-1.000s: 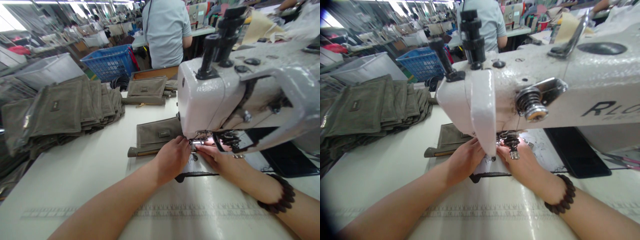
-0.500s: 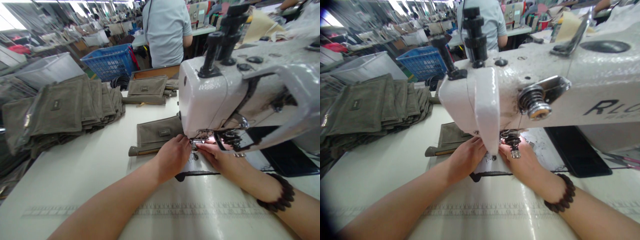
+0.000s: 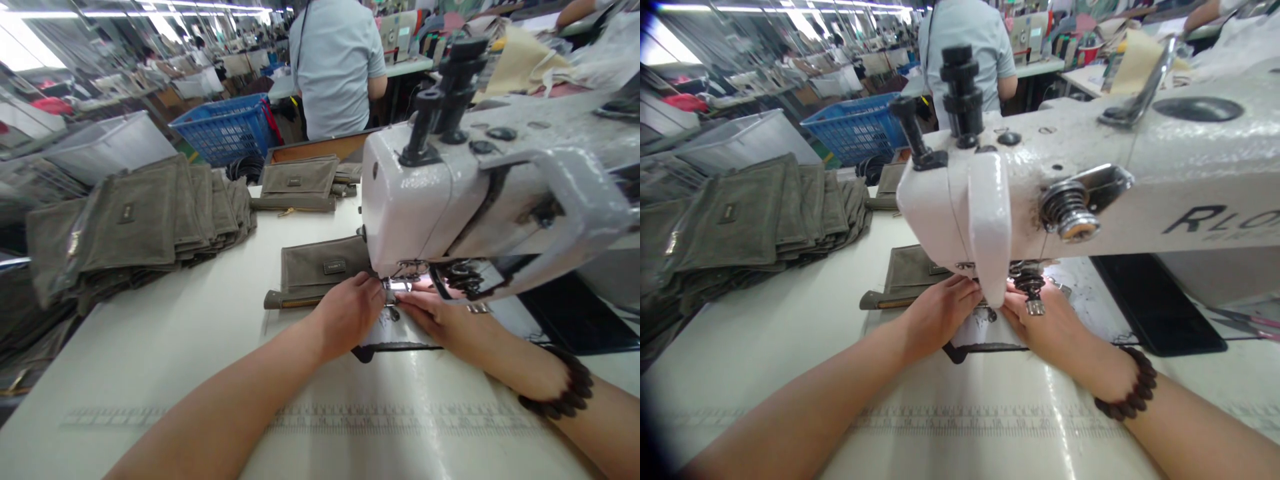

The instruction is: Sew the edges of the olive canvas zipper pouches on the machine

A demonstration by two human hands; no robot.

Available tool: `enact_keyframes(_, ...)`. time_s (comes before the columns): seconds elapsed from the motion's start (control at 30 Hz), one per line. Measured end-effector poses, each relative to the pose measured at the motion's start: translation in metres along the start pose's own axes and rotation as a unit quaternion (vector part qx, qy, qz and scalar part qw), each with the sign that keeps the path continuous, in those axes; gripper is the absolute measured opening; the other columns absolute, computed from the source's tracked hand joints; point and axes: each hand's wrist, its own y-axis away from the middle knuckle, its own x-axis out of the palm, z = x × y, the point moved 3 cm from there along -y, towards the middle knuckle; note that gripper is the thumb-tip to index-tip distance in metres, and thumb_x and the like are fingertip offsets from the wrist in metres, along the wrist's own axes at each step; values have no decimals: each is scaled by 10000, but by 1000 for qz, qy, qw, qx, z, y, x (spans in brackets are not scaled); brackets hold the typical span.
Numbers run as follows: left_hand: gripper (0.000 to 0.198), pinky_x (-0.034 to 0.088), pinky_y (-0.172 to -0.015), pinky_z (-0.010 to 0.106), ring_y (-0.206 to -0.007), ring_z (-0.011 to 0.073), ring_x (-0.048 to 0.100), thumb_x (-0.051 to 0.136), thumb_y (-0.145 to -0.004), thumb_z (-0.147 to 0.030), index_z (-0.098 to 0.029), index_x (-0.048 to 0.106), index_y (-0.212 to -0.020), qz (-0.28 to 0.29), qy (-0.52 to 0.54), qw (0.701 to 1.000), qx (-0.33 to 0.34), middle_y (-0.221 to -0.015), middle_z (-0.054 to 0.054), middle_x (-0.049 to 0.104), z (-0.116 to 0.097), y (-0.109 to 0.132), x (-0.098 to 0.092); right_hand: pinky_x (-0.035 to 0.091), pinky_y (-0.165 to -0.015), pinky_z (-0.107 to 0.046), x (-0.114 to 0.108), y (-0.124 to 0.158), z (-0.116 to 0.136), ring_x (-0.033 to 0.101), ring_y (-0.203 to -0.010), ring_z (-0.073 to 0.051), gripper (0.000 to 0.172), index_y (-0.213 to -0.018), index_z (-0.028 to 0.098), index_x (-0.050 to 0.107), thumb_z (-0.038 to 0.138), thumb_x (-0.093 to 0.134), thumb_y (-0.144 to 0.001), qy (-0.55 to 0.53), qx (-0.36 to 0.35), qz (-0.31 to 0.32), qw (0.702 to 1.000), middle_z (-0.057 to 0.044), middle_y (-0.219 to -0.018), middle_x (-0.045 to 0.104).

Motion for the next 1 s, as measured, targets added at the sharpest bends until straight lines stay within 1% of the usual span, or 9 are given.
enact_keyframes(0.13, 183, 447, -817, 296, -860, 192, 544, 433, -851, -132, -66, 593, -910, -4, 5, 1000, -5, -923, 96, 607, 3, 1, 2, 438, -629, -289, 3, 1, -1, 582, -687, -167, 245, -814, 205, 642, 160, 403, -843, 22, 16, 3, 1000, -42, -760, 640)
enact_keyframes(0.33, 188, 447, -813, 283, -925, 196, 532, 431, -862, -141, -74, 584, -950, -17, 32, 998, -47, -958, 92, 597, 3, -2, 4, 456, -654, -300, -3, 1, 0, 590, -738, -172, 258, -872, 178, 639, 213, 384, -872, -17, 12, 7, 1000, -61, -851, 645)
enact_keyframes(0.43, 144, 466, -745, 283, -851, 190, 553, 458, -833, -107, -91, 601, -831, 55, 30, 998, -31, -866, 78, 612, 4, 5, -19, 462, -614, -296, -9, 2, 2, 597, -676, -168, 315, -805, 176, 643, 246, 348, -891, -25, -10, -13, 1000, -51, -748, 646)
enact_keyframes(0.53, 150, 469, -671, 254, -757, 160, 553, 474, -811, -80, -134, 597, -744, 84, 47, 995, -41, -774, 32, 603, 13, 27, -60, 465, -585, -278, -13, 3, 4, 600, -619, -155, 322, -785, 186, 645, 222, 343, -890, -31, -32, -35, 998, -33, -679, 640)
enact_keyframes(0.6, 171, 461, -685, 237, -762, 139, 547, 460, -821, -64, -148, 606, -788, 33, 38, 992, -117, -792, 21, 597, 30, 44, -91, 469, -571, -285, -13, 2, 4, 603, -600, -160, 330, -769, 191, 647, 206, 339, -886, -26, -43, -52, 997, -33, -688, 646)
enact_keyframes(0.67, 179, 455, -708, 248, -791, 141, 541, 448, -833, -68, -137, 613, -834, -50, -15, 982, -181, -836, 36, 599, 52, 54, -117, 471, -551, -295, -13, 2, 5, 604, -583, -170, 334, -756, 195, 649, 197, 338, -879, -20, -56, -72, 996, -35, -699, 651)
enact_keyframes(0.77, 191, 444, -774, 285, -858, 158, 520, 427, -859, -108, -117, 608, -919, -190, -105, 958, -189, -924, 59, 602, 88, 47, -139, 474, -527, -283, -12, 2, 6, 610, -586, -169, 317, -788, 214, 655, 190, 348, -866, -22, -64, -83, 994, -22, -713, 658)
enact_keyframes(0.87, 241, 407, -864, 303, -956, 164, 482, 393, -882, -133, -107, 571, -1043, -249, -129, 938, -206, -1020, 75, 579, 126, 22, -136, 492, -553, -280, -9, 4, 3, 625, -649, -173, 319, -831, 234, 659, 196, 344, -861, -24, -49, -75, 996, -14, -765, 669)
enact_keyframes(1.0, 327, 329, -970, 342, -1162, 206, 370, 463, -843, -122, -134, 496, -1169, -115, -38, 950, -287, -1260, 108, 427, 158, -1, -87, 515, -567, -260, -9, 4, 1, 635, -704, -174, 284, -866, 257, 665, 199, 389, -835, -11, -70, -67, 995, 8, -803, 675)
